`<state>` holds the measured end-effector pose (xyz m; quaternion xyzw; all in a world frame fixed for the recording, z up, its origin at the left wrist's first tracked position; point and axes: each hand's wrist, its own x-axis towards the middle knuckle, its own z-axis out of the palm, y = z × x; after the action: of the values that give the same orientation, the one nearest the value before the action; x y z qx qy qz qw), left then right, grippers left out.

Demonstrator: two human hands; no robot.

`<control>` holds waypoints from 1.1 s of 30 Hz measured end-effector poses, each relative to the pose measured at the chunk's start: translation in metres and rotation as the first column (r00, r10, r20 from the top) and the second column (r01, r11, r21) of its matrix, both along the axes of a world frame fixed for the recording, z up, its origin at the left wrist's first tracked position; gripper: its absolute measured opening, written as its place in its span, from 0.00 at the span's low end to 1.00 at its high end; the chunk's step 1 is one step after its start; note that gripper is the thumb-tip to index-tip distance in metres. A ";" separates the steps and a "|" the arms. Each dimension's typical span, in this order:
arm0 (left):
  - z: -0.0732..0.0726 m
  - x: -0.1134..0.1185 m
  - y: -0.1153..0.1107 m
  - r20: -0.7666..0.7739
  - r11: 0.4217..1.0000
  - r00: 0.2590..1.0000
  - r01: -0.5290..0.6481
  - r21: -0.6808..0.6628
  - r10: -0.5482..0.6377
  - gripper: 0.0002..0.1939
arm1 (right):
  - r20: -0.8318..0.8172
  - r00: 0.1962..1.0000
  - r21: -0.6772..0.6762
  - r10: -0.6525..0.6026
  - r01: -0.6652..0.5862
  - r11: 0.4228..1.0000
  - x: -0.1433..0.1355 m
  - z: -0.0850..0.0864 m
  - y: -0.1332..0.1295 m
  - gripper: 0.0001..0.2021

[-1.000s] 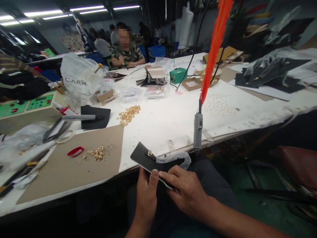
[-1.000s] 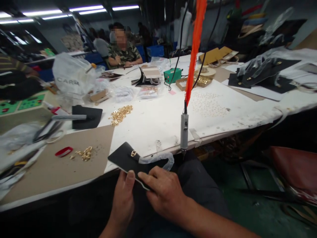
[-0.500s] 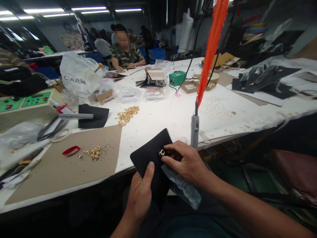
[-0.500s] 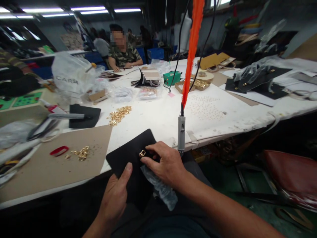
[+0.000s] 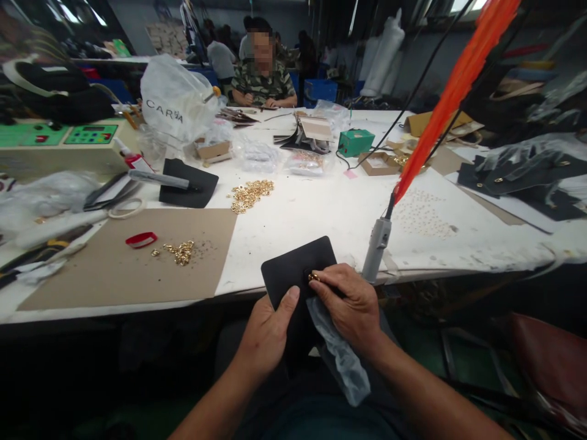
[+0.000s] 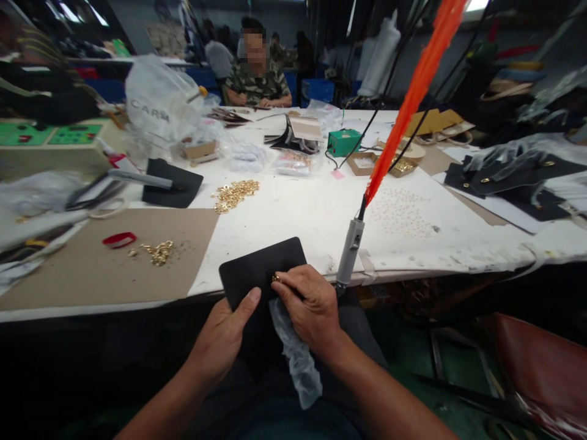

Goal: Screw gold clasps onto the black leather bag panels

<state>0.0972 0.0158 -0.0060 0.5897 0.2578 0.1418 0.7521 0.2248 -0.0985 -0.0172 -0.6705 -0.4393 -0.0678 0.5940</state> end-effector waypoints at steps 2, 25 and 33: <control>0.002 0.001 0.003 0.014 0.999 0.999 0.032 0.027 -0.032 0.23 | 0.045 0.998 -0.033 0.032 -0.031 0.999 0.003 0.000 -0.001 0.08; 0.011 0.013 0.044 -0.086 0.874 0.994 0.010 -0.486 -0.060 0.24 | -0.909 0.394 0.002 0.139 -0.328 0.945 0.032 -0.009 -0.013 0.26; -0.015 -0.004 0.022 0.010 0.924 0.999 0.043 -0.379 -0.042 0.26 | -0.926 0.370 0.078 0.078 -0.015 0.997 0.055 -0.008 0.016 0.24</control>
<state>0.0929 0.0375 -0.0206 0.4385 0.2668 0.0735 0.8551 0.2798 -0.0824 -0.0255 -0.5635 -0.0473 0.3241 0.7584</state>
